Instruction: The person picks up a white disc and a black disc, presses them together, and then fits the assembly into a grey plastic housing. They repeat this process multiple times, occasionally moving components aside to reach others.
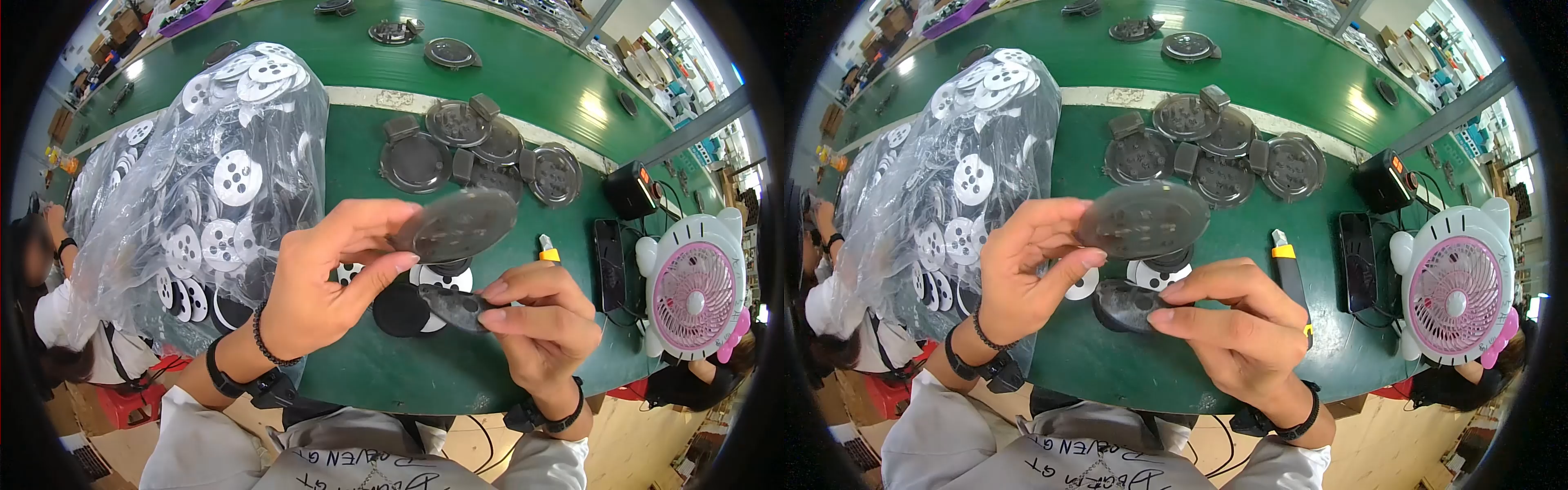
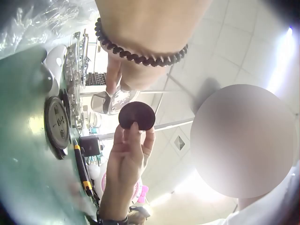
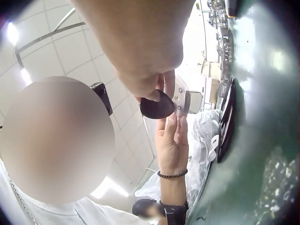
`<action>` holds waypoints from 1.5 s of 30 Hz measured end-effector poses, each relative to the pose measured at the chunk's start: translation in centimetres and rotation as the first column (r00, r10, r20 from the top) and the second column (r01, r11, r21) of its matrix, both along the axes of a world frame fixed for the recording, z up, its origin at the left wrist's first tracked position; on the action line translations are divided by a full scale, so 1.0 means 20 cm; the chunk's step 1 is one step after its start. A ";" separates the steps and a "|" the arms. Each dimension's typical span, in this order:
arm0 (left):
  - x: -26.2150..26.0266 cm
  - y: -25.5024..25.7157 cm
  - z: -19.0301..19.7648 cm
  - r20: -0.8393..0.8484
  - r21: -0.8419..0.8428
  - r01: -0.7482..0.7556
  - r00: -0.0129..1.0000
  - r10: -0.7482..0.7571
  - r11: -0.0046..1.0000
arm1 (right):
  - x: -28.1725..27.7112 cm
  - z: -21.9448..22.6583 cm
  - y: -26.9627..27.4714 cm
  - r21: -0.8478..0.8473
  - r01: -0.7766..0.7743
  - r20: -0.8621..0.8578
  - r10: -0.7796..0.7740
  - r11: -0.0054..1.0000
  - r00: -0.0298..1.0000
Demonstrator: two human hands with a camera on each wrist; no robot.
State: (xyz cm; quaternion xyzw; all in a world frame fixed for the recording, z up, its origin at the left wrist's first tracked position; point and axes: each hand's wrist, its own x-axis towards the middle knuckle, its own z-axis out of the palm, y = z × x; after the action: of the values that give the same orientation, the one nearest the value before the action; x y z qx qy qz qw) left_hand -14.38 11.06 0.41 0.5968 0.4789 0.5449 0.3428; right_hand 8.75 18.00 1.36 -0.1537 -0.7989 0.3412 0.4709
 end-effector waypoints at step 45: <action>0.07 -0.04 -0.02 -0.063 0.109 -0.044 0.997 0.052 0.993 | -0.01 0.02 -0.04 0.019 0.202 0.069 -0.203 0.979 0.977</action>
State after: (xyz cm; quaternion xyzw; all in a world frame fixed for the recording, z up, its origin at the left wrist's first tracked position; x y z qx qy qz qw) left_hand -12.89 10.31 0.08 0.6203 0.4740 0.5582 0.2810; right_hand 8.45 17.26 1.72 -0.2433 -0.7974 0.2809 0.4755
